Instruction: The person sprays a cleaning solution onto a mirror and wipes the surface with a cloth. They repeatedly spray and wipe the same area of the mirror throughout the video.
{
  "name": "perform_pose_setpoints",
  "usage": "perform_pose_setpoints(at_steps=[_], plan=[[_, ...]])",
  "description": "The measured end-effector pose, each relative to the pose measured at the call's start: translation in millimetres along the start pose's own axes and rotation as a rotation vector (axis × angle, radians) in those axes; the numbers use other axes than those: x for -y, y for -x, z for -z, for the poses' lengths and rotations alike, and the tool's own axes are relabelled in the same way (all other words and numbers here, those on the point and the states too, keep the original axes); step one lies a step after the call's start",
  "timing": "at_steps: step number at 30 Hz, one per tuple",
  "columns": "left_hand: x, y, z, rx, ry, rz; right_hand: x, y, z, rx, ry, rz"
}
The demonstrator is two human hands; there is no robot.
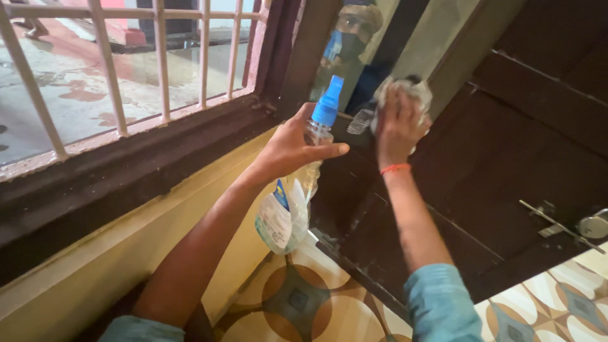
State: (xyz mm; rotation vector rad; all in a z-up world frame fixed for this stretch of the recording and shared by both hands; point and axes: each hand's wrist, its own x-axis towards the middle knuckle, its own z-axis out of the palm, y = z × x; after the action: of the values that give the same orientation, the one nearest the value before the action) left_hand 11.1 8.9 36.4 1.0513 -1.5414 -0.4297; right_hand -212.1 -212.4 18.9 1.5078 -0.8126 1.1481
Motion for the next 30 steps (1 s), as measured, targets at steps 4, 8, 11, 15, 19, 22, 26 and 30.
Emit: perform_pose_setpoints(at_steps=[4, 8, 11, 15, 19, 22, 26, 30], plan=[[-5, 2, -4, 0.033, 0.024, 0.026, -7, 16, 11, 0.068, -0.003, 0.073], [-3, 2, 0, 0.034, 0.024, 0.021, -36, -20, -4, -0.036, 0.110, 0.111], [4, -1, 5, -0.002, 0.000, -0.015, -56, -78, -11, -0.083, 0.173, 0.097], [9, -3, 9, -0.026, 0.007, 0.000, -49, -114, -6, -0.068, 0.010, -0.040], [5, 1, 9, -0.017, 0.022, -0.013, -31, -79, 1, -0.045, 0.075, -0.030], [-1, 4, 5, 0.009, 0.040, -0.019, -21, -38, 14, -0.021, 0.088, 0.037], [-4, 8, -2, 0.033, 0.092, -0.118, -2, 15, 38, 0.147, -0.036, 0.037], [-4, 8, -4, 0.040, 0.103, -0.124, 1, 29, 48, 0.153, -0.135, 0.075]])
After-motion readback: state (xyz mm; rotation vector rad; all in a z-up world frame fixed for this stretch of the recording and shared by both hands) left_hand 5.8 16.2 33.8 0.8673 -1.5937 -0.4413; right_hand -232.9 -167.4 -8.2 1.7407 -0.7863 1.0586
